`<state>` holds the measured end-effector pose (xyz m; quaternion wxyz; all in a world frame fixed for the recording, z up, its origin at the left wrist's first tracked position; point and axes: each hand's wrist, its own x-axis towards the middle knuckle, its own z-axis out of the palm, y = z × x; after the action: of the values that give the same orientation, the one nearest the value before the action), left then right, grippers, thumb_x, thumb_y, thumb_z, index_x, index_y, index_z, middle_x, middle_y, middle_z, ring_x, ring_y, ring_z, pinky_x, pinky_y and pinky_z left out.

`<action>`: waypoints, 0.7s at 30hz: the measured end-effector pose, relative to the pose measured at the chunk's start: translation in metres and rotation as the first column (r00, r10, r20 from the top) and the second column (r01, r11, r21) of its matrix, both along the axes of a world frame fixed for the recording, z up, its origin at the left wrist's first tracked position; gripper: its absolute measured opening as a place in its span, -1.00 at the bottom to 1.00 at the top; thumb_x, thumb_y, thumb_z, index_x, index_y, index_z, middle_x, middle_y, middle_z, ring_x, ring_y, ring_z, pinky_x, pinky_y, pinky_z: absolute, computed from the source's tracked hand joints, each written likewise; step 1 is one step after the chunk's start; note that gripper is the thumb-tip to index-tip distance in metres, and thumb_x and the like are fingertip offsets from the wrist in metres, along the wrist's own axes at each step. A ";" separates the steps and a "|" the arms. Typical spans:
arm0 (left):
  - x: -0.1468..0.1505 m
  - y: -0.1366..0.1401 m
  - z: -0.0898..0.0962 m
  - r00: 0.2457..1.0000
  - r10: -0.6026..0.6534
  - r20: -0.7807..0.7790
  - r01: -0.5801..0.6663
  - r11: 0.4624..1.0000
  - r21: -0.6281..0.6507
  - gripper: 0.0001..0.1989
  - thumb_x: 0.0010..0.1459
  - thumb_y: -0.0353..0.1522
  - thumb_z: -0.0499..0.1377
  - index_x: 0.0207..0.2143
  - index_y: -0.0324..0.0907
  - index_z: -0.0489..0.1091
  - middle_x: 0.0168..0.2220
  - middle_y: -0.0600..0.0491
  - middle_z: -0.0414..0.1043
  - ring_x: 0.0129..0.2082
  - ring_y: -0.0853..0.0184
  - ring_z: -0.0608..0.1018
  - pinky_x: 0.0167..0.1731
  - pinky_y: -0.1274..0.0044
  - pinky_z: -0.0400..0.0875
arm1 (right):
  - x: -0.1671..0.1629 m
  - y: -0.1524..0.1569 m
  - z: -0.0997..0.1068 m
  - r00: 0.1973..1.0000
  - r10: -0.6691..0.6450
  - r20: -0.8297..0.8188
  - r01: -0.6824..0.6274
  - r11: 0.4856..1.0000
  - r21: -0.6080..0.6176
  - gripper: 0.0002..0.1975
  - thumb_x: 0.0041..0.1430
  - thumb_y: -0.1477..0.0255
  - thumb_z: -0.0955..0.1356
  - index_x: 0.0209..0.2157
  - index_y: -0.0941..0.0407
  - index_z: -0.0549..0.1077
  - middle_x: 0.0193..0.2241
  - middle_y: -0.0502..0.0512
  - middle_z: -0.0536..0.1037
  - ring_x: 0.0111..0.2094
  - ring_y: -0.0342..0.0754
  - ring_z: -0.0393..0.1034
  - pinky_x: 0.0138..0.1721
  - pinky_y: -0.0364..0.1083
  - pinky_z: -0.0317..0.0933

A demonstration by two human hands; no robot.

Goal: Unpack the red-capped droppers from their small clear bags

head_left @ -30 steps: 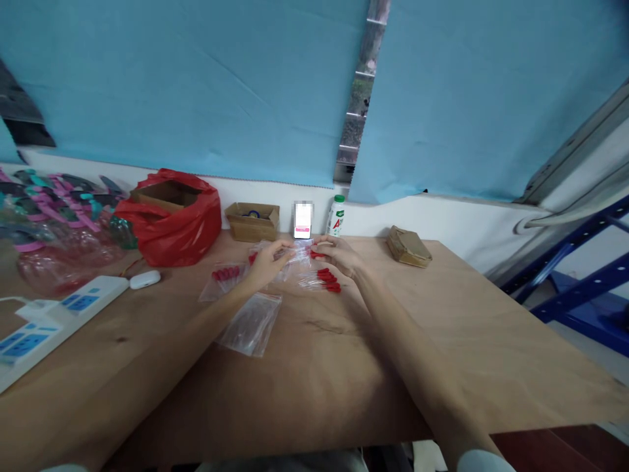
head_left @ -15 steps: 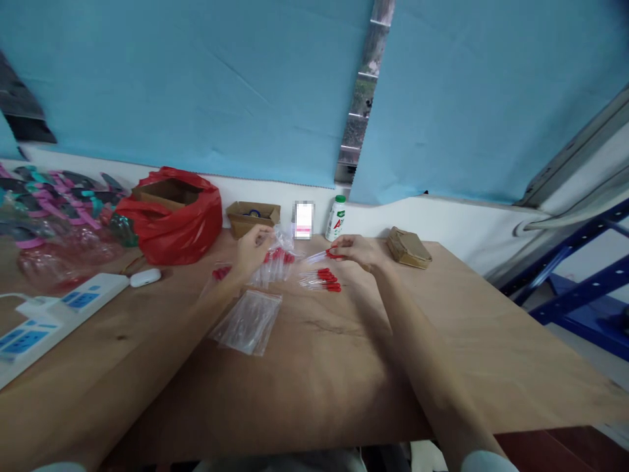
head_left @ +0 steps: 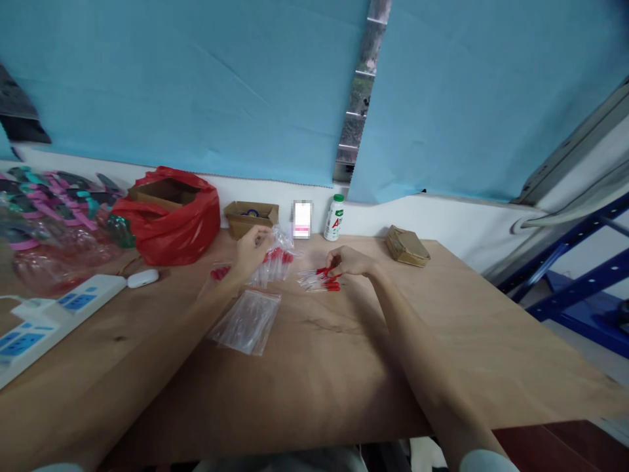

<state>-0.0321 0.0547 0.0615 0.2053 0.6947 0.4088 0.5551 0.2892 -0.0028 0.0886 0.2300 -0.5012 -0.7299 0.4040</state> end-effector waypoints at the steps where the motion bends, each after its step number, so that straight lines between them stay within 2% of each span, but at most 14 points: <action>1: 0.000 0.000 -0.001 1.000 -0.008 -0.003 0.008 1.000 -0.006 -0.73 0.26 -0.15 0.22 -0.11 -0.11 0.51 -0.19 0.01 0.62 -0.21 0.24 0.60 -0.12 0.42 0.44 | -0.001 0.000 0.000 1.000 0.002 0.031 -0.002 1.000 0.012 -0.73 -0.26 0.44 0.58 -0.44 0.17 0.55 -0.54 -0.03 0.56 -0.49 -0.14 0.39 -0.42 -0.17 0.24; 7: 0.005 -0.001 -0.002 0.998 -0.055 -0.009 0.055 0.998 -0.041 -0.75 0.23 -0.19 0.23 -0.12 -0.11 0.50 -0.22 0.02 0.60 -0.20 0.24 0.60 -0.14 0.43 0.45 | -0.007 0.000 0.001 0.966 -0.026 0.259 0.007 0.997 0.072 -0.78 -0.28 0.52 0.57 -0.50 0.15 0.55 -0.57 -0.05 0.55 -0.51 -0.12 0.39 -0.45 -0.16 0.19; 10: 0.007 -0.003 0.000 0.997 -0.071 -0.010 0.071 0.997 -0.042 -0.76 0.24 -0.21 0.22 -0.11 -0.12 0.50 -0.19 0.01 0.61 -0.20 0.25 0.60 -0.15 0.44 0.45 | -0.007 0.001 0.000 0.946 -0.038 0.323 0.001 0.994 0.113 -0.81 -0.24 0.52 0.57 -0.50 0.14 0.56 -0.54 -0.03 0.58 -0.49 -0.10 0.42 -0.44 -0.16 0.18; 17: 0.006 -0.005 0.002 0.998 -0.063 -0.016 0.062 0.997 -0.047 -0.72 0.26 -0.17 0.23 -0.09 -0.13 0.51 -0.24 0.04 0.60 -0.26 0.27 0.59 -0.20 0.48 0.42 | -0.001 0.005 -0.005 0.967 -0.051 0.248 0.016 0.990 0.144 -0.83 -0.11 0.39 0.57 -0.43 0.15 0.62 -0.52 0.03 0.62 -0.47 -0.07 0.45 -0.42 -0.14 0.22; 21: 0.005 -0.010 0.008 0.998 -0.045 -0.034 0.044 0.998 -0.036 -0.66 0.39 -0.10 0.08 -0.11 -0.08 0.55 -0.25 0.08 0.59 -0.23 0.25 0.57 -0.19 0.48 0.40 | 0.002 0.008 -0.008 0.966 -0.059 0.252 0.016 0.986 0.169 -0.83 -0.07 0.36 0.57 -0.41 0.15 0.66 -0.48 0.05 0.64 -0.44 -0.05 0.48 -0.39 -0.13 0.25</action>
<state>-0.0268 0.0445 0.0699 0.2225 0.7096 0.4063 0.5308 0.2915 0.0053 0.0808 0.1822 -0.5422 -0.7747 0.2695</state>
